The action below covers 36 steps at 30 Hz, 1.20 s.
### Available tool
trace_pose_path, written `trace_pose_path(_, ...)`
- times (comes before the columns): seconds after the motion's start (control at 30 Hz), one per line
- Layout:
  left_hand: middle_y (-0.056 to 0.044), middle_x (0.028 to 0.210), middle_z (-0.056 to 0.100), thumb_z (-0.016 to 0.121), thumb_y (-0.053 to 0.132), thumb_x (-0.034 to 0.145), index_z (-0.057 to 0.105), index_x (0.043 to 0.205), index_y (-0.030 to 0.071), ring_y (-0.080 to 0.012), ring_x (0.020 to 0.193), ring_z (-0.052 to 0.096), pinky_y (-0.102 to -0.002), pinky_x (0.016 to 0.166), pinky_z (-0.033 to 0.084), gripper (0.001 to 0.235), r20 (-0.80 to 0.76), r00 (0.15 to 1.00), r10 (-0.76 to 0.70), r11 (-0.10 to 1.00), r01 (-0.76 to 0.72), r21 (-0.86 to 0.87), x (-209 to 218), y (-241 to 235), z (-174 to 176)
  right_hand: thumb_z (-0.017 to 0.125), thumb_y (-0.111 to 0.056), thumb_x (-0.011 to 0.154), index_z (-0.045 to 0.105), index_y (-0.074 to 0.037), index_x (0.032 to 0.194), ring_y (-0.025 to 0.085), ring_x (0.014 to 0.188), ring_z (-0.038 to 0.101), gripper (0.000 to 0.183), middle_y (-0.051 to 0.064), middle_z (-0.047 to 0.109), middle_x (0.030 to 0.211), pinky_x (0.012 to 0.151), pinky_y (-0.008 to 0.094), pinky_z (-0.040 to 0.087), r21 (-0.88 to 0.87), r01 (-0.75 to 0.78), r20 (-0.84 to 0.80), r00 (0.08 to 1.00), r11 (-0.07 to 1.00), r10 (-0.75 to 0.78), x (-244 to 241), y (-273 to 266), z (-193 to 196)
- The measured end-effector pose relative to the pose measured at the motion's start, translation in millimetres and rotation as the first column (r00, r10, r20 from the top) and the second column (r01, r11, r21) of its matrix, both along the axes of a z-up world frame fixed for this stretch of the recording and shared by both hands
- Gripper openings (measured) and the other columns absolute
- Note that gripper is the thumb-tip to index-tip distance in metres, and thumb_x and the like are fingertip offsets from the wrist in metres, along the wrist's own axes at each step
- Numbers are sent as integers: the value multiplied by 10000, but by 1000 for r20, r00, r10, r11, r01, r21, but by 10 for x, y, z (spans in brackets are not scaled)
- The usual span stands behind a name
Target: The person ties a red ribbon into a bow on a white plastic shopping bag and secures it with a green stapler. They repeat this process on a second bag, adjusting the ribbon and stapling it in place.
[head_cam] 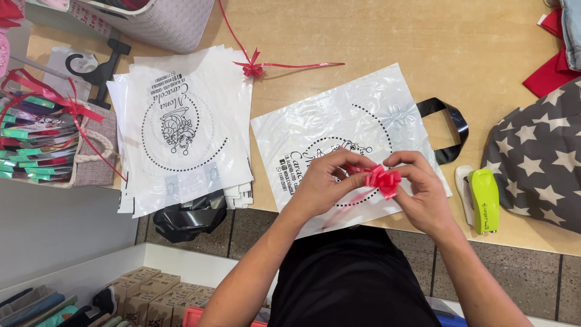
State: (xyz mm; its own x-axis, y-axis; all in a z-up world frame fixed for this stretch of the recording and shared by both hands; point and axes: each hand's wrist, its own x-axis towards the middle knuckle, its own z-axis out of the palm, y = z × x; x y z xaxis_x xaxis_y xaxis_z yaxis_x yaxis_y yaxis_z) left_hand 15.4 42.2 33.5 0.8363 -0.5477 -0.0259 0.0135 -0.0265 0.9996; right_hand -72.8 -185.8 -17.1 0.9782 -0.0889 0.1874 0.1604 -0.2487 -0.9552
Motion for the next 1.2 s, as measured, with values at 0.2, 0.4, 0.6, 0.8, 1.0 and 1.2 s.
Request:
trace_pose_path(0.2,-13,998,803,952,320,910,780,1302,207,-106,909,693,-252,828,541,443,-30,999,21,998,-20,57,122,87,55,854,-107,987,850,-22,1117,165,906,719,155,109,789,952,913,374,600,107,45,-225,974,993,-20,-66,-96,194)
trace_pose_path(0.4,-4,974,818,938,343,921,757,1294,220,-87,858,675,-250,826,512,432,-72,997,10,995,-3,96,147,101,91,795,-117,1051,844,1,1134,170,768,720,152,140,767,794,807,345,605,158,117,-347,936,980,-56,-43,-136,202)
trace_pose_path(0.6,-25,957,833,921,361,934,760,1286,202,-88,764,640,-240,756,501,418,-89,995,39,982,-22,185,207,110,175,724,-112,1123,818,35,1086,180,730,714,179,157,742,761,761,356,639,255,193,-393,916,947,-81,-11,-176,193)
trace_pose_path(0.8,5,959,835,880,406,937,764,1262,264,-142,755,694,-294,773,551,373,7,1000,28,938,-29,345,431,-51,-211,693,-133,1156,787,22,1059,164,667,731,205,133,742,754,657,310,639,315,279,-460,881,907,-112,-45,-110,-162)
trace_pose_path(1.0,-1,941,813,819,395,962,738,1250,300,-272,838,784,-454,853,611,314,238,953,-190,881,59,469,856,-570,-702,705,-202,1138,759,-65,1143,202,631,753,147,136,785,850,529,285,609,470,482,-625,773,740,-107,-109,-65,-754)
trace_pose_path(1.2,42,1110,752,753,494,991,711,1243,331,-322,1135,727,-582,1005,572,303,399,844,-358,796,53,603,1024,-1052,-1081,696,-269,1145,744,-159,1113,159,655,723,124,64,819,915,562,254,515,556,658,-729,679,508,-82,-117,-104,-1060)
